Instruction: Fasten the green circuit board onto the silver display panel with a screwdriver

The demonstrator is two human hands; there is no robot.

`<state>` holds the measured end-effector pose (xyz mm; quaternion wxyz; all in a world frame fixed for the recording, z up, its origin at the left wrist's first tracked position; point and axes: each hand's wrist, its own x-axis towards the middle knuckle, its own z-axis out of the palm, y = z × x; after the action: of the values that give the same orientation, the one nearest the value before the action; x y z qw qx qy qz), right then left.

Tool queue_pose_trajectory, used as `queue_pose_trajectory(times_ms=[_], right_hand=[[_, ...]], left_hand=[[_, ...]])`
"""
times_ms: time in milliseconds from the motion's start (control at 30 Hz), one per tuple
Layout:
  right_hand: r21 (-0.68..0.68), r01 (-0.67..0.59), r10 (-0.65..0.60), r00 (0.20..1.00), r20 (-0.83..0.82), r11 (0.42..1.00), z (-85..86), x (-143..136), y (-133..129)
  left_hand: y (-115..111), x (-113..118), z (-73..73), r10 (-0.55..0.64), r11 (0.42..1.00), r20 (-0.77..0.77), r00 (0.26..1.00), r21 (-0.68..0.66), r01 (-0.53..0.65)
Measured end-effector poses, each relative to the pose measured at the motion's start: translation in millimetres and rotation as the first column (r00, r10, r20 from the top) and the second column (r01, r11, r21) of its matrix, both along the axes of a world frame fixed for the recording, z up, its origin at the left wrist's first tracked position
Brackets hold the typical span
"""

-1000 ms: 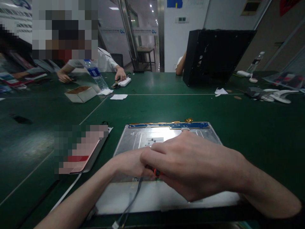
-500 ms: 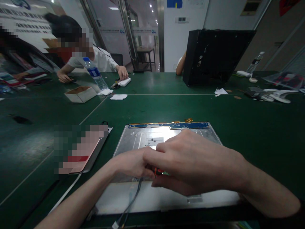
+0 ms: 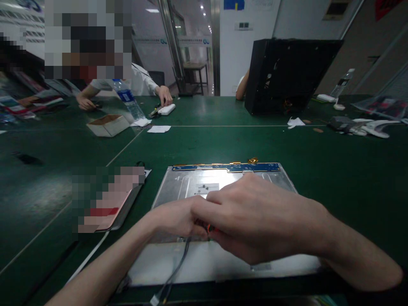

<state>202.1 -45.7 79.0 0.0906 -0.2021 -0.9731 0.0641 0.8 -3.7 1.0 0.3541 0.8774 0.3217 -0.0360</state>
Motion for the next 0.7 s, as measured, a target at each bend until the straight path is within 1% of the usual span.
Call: queue_pose_trajectory(times_ms=[133,300,400,467,567,633,700], right_hand=[[-0.003,-0.038,0.038,0.999,-0.031,0.999,0.5,0,0],[0.018,0.015,-0.015,1.000,-0.009,1.000,0.7,0,0],[0.027,0.025,-0.025,1.000,0.015,0.999,0.4,0,1],[0.036,0.015,-0.015,1.000,0.013,0.999,0.3,0,1],[0.027,-0.018,0.018,1.000,-0.009,0.999,0.1,-1,0],[0.024,-0.013,0.013,1.000,-0.019,1.000,0.2,-1,0],[0.024,0.014,-0.014,1.000,-0.012,1.000,0.2,-2,0]], left_hand=[[0,1,3.2,-0.016,1.000,0.021,1.000,-0.001,0.016],[4,-4,-7.9,-0.028,0.997,-0.042,0.999,-0.068,0.025],[4,-4,-8.4,-0.041,0.994,-0.052,0.998,-0.101,0.036],[2,-2,-4.2,-0.024,0.997,-0.064,0.998,-0.081,0.019],[0,0,1.2,0.002,1.000,-0.030,1.000,-0.024,-0.002],[0,-1,0.8,0.001,1.000,-0.021,1.000,-0.018,-0.001],[1,-2,-2.2,-0.021,0.999,-0.043,0.999,-0.035,0.019]])
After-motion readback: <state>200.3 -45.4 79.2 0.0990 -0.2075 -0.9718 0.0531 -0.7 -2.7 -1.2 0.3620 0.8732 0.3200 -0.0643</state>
